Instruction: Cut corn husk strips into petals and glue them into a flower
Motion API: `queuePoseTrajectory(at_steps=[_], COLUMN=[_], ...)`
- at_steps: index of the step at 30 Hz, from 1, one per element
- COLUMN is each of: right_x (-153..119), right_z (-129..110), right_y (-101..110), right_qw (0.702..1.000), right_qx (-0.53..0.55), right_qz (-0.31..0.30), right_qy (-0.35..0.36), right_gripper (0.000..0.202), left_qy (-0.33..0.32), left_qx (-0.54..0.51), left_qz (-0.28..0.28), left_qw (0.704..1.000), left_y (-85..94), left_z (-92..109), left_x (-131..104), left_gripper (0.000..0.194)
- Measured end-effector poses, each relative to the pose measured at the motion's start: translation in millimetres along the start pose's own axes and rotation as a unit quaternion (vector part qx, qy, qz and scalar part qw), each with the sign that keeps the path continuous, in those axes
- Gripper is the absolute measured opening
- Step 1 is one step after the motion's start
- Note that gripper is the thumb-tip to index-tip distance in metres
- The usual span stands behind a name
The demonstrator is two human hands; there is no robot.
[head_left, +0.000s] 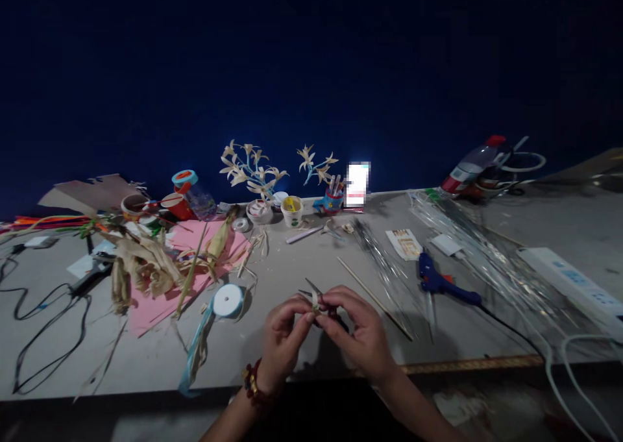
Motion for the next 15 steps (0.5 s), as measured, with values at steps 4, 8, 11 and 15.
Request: queuePoseTrajectory(at_steps=[4,8,11,15], right_x=[-2.4,-0.4,5.8,11.1], right_z=[11.1,18.9,15.3,8.2], right_y=[2.0,0.0,-3.7,-7.5], right_qw=[0.994,0.976,0.969,0.963], right_qx=[0.047,0.127,0.172,0.201], right_qz=[0.014,0.025,-0.011,-0.044], right_qy=[-0.098,-0.176,-0.176,-0.175], right_gripper=[0.012,0.023,0.03,0.028], left_qy=[0.017,-0.002,-0.015,-0.024], left_qx=[-0.003,0.01,0.022,0.024], left_qz=[-0.009,-0.025,-0.043,-0.056], left_qw=[1.0,1.0,0.999,0.998], left_y=[0.4,-0.6,-1.5,-1.6], left_z=[0.1,3.9,6.2,7.2], left_x=[0.6,2.3,3.3,3.1], left_gripper=[0.02,0.019,0.019,0.017])
Point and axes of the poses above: each hand's wrist, its own x-axis towards the middle knuckle, its own y-axis out of the back of the hand, z = x × y, the point moved 3 cm from there along x, towards the middle knuckle, and after that the axes turned 6 degrees about -x, right-handed, at the moved point
